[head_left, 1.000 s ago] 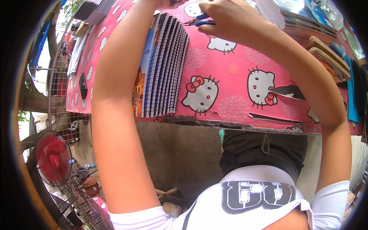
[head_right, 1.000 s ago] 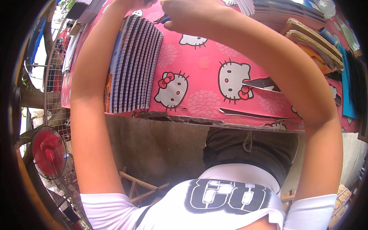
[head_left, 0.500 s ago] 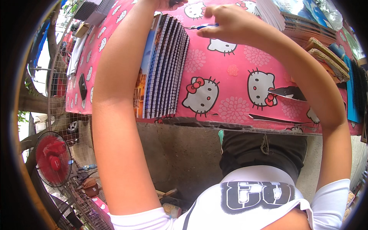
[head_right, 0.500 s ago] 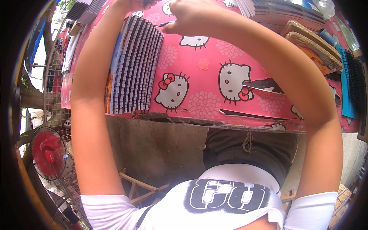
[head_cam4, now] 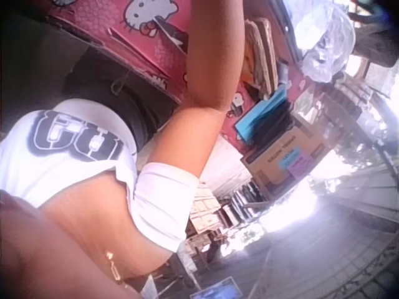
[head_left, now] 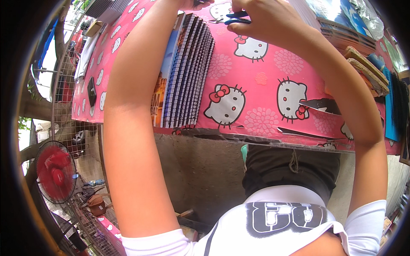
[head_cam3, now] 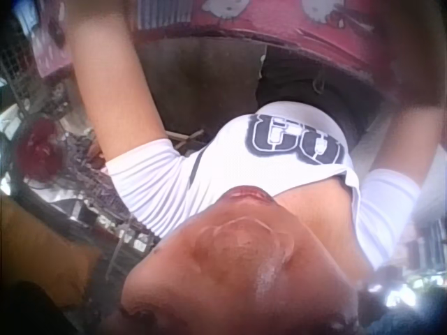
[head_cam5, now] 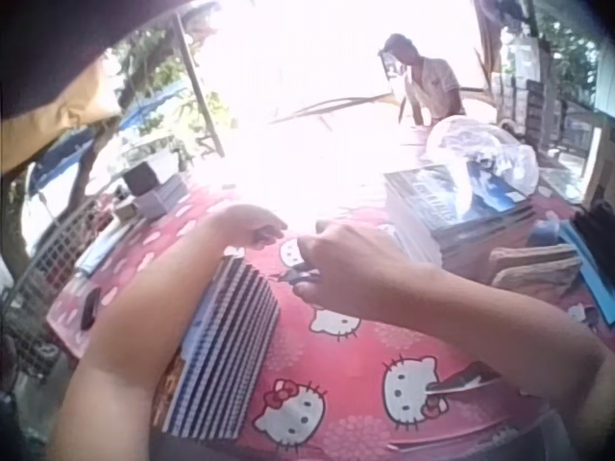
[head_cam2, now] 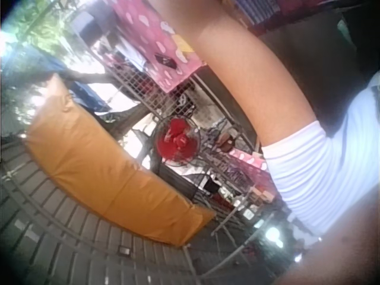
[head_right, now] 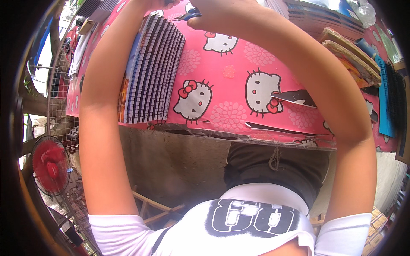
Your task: The person binds spiral notebooks by hand, inserting metal binding combs into the punched holes, cutting the excess comb with pliers, and stacking the completed notebooks on the table.
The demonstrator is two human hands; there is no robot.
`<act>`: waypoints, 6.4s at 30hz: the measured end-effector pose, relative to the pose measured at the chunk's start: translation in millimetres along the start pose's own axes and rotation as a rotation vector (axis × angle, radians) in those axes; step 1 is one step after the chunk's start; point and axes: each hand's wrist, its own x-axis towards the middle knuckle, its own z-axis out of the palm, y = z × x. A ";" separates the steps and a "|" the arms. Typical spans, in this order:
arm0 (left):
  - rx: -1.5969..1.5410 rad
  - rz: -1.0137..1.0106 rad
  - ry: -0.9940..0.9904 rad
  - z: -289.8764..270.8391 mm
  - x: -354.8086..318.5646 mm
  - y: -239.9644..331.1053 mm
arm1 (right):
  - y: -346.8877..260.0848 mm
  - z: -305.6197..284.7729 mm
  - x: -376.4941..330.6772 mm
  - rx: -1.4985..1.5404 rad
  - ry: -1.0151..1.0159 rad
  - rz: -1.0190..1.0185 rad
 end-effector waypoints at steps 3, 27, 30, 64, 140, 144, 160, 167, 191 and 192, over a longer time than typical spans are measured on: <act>-0.039 -0.004 -0.029 -5.6 4.5 -1.8 | 4.7 14.8 5.2 -0.061 0.175 -0.210; -0.037 -0.020 -0.048 -7.5 17.3 -8.7 | -15.6 -26.4 14.2 0.576 -0.473 0.472; -0.045 -0.002 -0.067 -13.8 23.4 -8.4 | -2.9 -20.9 14.7 0.437 -0.444 0.244; -0.045 0.061 -0.015 -26.0 39.3 -16.8 | -25.3 -32.9 39.0 0.082 -0.312 0.174; 0.458 0.308 0.579 268.7 271.8 274.4 | 5.4 69.6 -156.9 0.807 0.089 -0.140; 0.365 0.852 0.978 366.7 239.2 332.9 | 37.0 76.4 -151.0 0.928 0.007 -0.092; 0.800 0.543 0.537 129.3 -25.2 320.2 | 25.2 63.8 -152.9 0.455 0.032 -0.191; 0.108 -0.045 0.840 -36.9 -249.0 41.0 | 26.1 45.3 -153.1 0.200 -0.115 -0.176; -1.495 0.442 0.316 165.4 -264.2 -88.7 | 16.3 80.1 11.6 1.679 -0.307 0.650; -1.465 0.516 0.300 175.6 -259.9 -88.6 | 14.5 71.4 2.0 1.718 -0.158 0.587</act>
